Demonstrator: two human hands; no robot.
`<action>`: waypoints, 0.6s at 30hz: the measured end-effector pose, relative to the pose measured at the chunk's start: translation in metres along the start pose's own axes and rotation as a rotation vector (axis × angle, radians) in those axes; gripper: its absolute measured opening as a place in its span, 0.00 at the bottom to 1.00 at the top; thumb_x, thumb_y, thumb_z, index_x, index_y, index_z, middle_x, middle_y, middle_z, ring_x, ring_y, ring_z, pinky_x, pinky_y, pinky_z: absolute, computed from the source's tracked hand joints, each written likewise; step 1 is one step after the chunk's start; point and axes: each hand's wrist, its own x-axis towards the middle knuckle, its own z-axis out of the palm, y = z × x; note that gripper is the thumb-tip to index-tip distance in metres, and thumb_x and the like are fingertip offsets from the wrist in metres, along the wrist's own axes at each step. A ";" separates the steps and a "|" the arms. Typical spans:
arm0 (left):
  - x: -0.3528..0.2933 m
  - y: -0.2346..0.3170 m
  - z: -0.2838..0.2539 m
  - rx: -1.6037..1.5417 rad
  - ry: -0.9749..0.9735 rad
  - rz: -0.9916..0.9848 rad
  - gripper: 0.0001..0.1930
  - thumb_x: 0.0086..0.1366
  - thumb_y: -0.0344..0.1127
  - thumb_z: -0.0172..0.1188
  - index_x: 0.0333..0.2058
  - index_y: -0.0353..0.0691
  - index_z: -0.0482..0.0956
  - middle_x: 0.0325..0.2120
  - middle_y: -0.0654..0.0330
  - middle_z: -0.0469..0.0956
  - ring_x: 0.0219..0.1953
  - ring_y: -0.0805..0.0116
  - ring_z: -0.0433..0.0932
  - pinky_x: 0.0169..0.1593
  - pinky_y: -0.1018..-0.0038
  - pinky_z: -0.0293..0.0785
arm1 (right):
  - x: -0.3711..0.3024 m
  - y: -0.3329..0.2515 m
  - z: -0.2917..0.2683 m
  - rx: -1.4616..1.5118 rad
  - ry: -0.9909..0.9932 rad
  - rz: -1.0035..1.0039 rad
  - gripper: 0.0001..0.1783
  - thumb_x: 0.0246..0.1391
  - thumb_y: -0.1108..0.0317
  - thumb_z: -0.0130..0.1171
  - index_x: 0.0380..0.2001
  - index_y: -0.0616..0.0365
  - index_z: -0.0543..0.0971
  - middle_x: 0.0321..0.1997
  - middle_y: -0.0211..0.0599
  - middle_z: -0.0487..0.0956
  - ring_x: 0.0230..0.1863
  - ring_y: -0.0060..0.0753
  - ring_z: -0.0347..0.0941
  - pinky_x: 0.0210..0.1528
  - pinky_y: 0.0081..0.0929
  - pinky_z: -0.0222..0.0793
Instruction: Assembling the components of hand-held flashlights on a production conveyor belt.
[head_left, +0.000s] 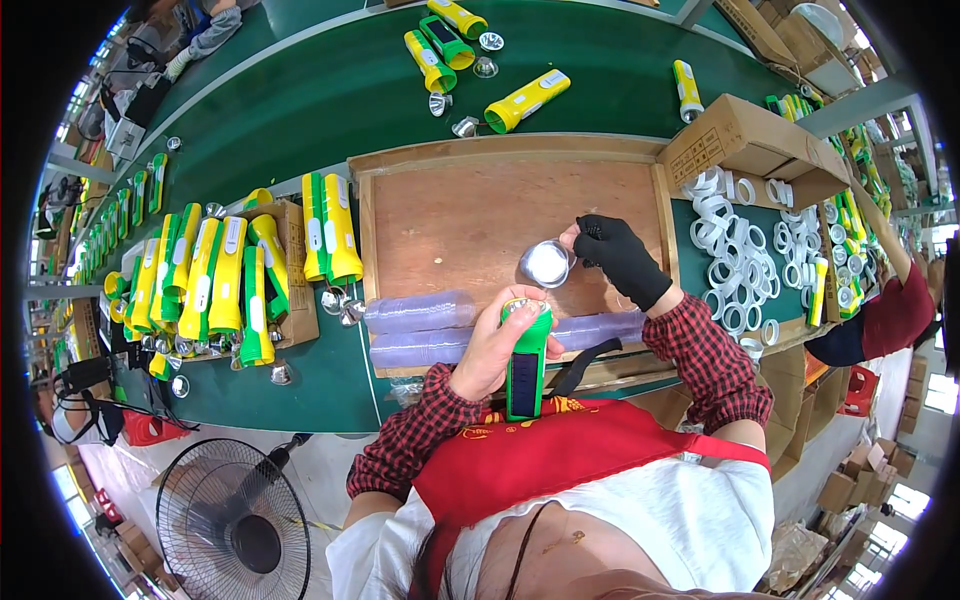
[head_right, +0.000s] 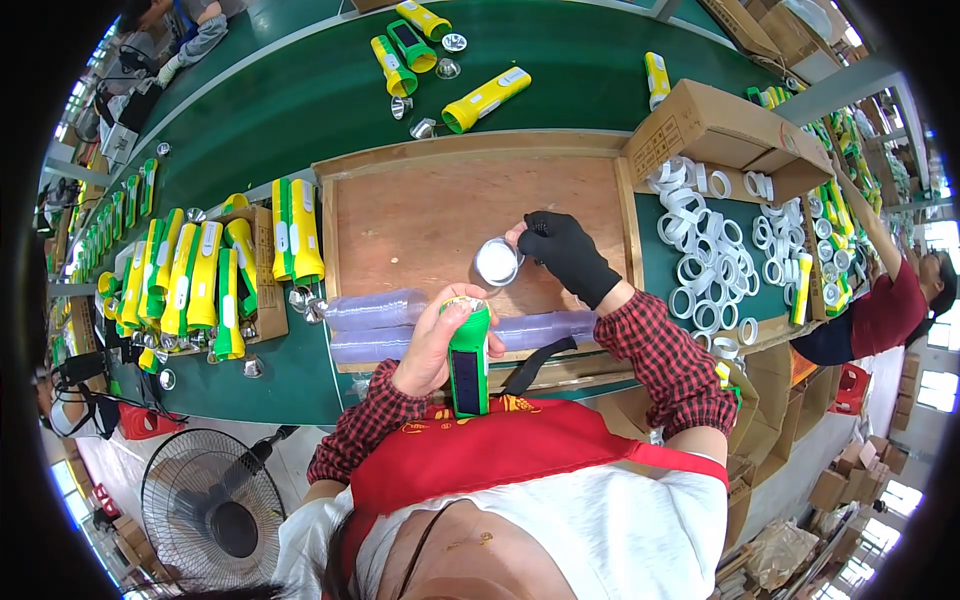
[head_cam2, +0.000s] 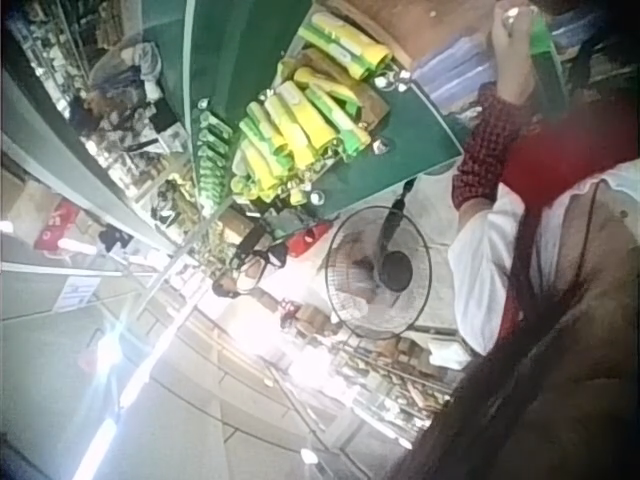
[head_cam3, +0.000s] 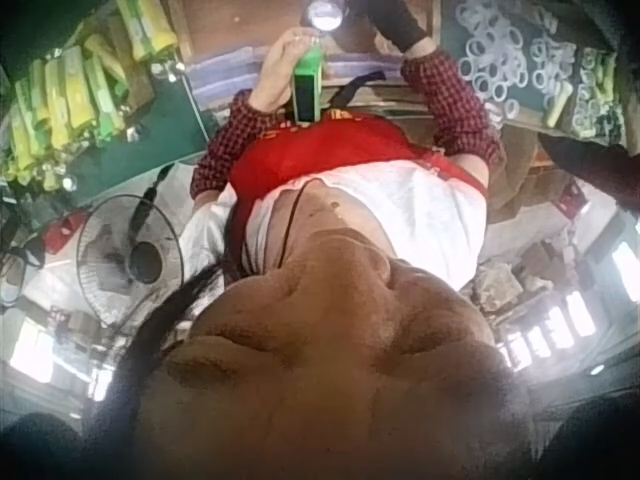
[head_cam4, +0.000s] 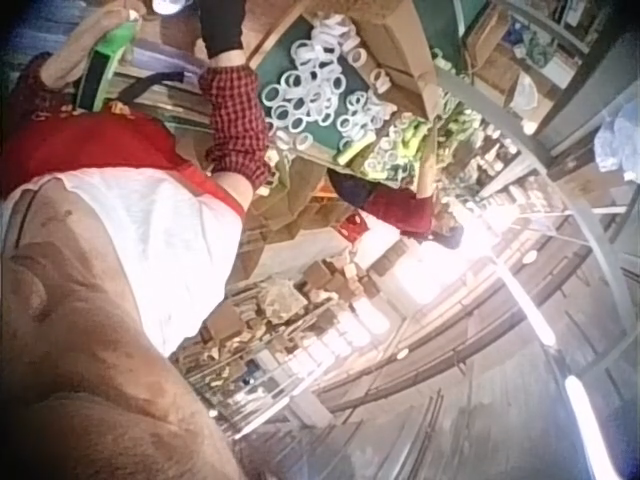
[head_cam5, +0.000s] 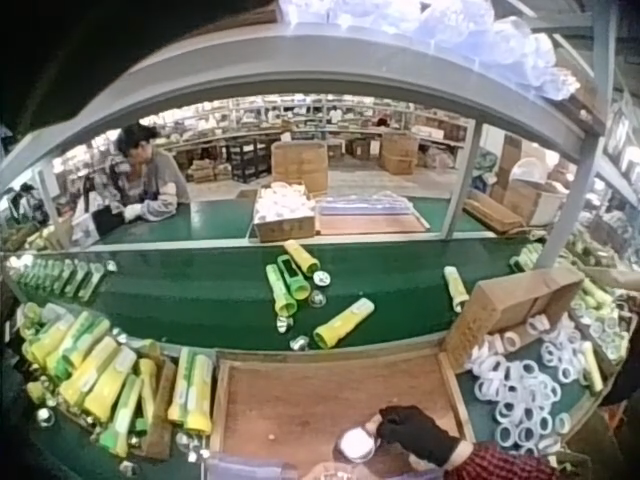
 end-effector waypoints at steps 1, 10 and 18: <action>0.000 0.001 0.001 0.005 0.005 -0.001 0.19 0.69 0.44 0.50 0.50 0.37 0.63 0.36 0.52 0.74 0.32 0.61 0.81 0.38 0.66 0.81 | 0.000 0.000 -0.001 0.001 0.000 0.001 0.13 0.53 0.60 0.60 0.31 0.61 0.82 0.25 0.30 0.78 0.27 0.19 0.71 0.29 0.20 0.65; -0.001 0.003 0.003 0.032 0.018 0.004 0.20 0.69 0.46 0.52 0.51 0.38 0.64 0.36 0.53 0.74 0.32 0.62 0.81 0.38 0.69 0.80 | -0.016 -0.009 -0.003 0.054 0.034 0.016 0.17 0.58 0.55 0.59 0.25 0.60 0.79 0.20 0.26 0.74 0.22 0.16 0.67 0.25 0.18 0.61; -0.001 0.002 0.004 0.042 0.034 -0.008 0.21 0.69 0.47 0.53 0.51 0.38 0.64 0.36 0.53 0.75 0.32 0.62 0.81 0.37 0.69 0.79 | -0.043 -0.032 -0.002 0.151 -0.023 0.121 0.16 0.63 0.58 0.53 0.32 0.60 0.78 0.21 0.28 0.75 0.22 0.15 0.67 0.25 0.14 0.60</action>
